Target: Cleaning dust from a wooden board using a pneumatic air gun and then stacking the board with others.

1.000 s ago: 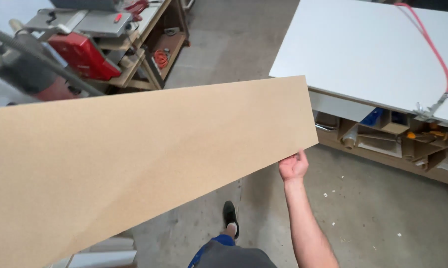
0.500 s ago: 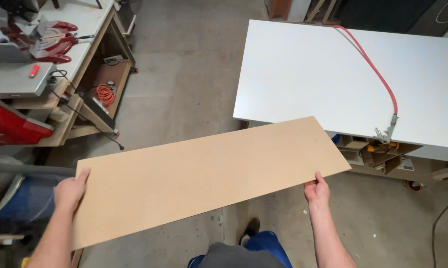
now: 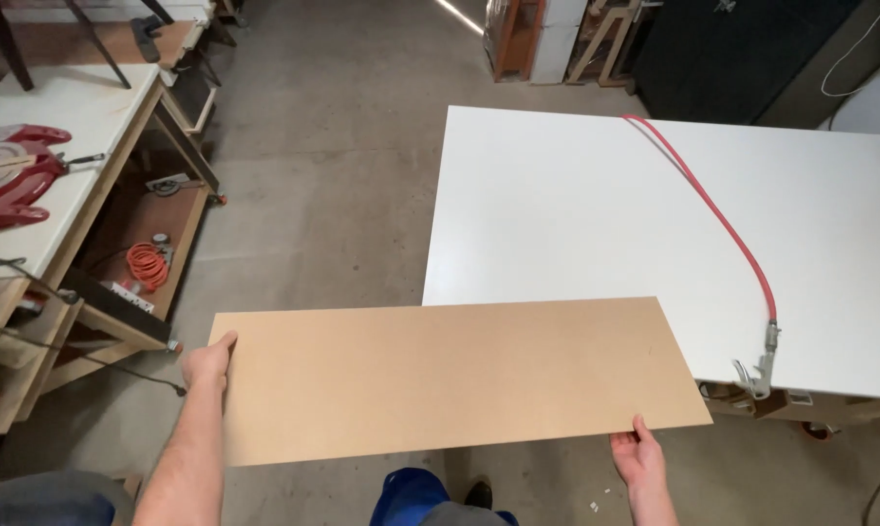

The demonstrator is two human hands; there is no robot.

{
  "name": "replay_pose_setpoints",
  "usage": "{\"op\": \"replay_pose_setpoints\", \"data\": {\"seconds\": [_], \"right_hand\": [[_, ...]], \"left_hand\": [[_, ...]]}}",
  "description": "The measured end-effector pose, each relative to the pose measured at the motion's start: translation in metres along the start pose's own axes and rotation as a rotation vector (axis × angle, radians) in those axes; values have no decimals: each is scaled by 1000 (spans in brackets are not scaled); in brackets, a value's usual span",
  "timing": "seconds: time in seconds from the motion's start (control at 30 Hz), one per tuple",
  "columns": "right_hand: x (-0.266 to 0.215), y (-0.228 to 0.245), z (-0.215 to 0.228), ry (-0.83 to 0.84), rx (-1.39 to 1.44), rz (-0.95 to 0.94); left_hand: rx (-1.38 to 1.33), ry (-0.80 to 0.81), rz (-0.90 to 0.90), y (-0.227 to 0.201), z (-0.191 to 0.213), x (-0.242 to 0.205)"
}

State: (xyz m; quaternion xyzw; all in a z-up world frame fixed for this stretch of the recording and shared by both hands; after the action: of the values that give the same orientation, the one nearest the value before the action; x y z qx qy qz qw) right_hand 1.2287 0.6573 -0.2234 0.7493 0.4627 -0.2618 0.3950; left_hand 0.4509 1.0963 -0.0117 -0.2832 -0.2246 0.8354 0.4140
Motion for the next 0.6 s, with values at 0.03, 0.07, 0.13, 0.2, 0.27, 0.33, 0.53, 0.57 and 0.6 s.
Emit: {"op": "replay_pose_setpoints", "data": {"seconds": [0.03, 0.07, 0.13, 0.2, 0.27, 0.33, 0.53, 0.57, 0.6], "right_hand": [[12, 2, 9, -71, -46, -25], [23, 4, 19, -143, -91, -51], [42, 4, 27, -175, -134, -57], [54, -2, 32, -208, -168, -64], [61, -3, 41, -293, -248, -65], [70, -2, 38, -334, -250, -54], [54, 1, 17, -498, -295, -68], [41, 0, 7, -548, -332, -79], [45, 5, 1, -547, -328, -76]], "left_hand": [[31, 25, -3, -8, -15, 11], [62, 50, -7, -16, -30, 22], [70, 53, -24, -26, -60, 55], [81, 57, -47, -41, -85, 88], [142, 117, -112, -56, -111, 114], [160, 154, -126, -68, -133, 140], [168, 245, -118, -94, -171, 159], [155, 247, -122, -97, -176, 162], [154, 248, -126, -104, -181, 165]]}}
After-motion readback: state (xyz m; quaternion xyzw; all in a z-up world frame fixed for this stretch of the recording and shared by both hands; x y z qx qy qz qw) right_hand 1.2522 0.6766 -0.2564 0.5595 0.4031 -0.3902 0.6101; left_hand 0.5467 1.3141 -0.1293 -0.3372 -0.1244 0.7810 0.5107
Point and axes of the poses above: each hand's wrist, its own x-axis towards the middle knuckle, its own z-axis out of the back of the hand, y = z × x, the point moved 9 cm from there along x, towards the middle knuckle, and after that the axes turned 10 degrees about -z, right-handed, at the moved point
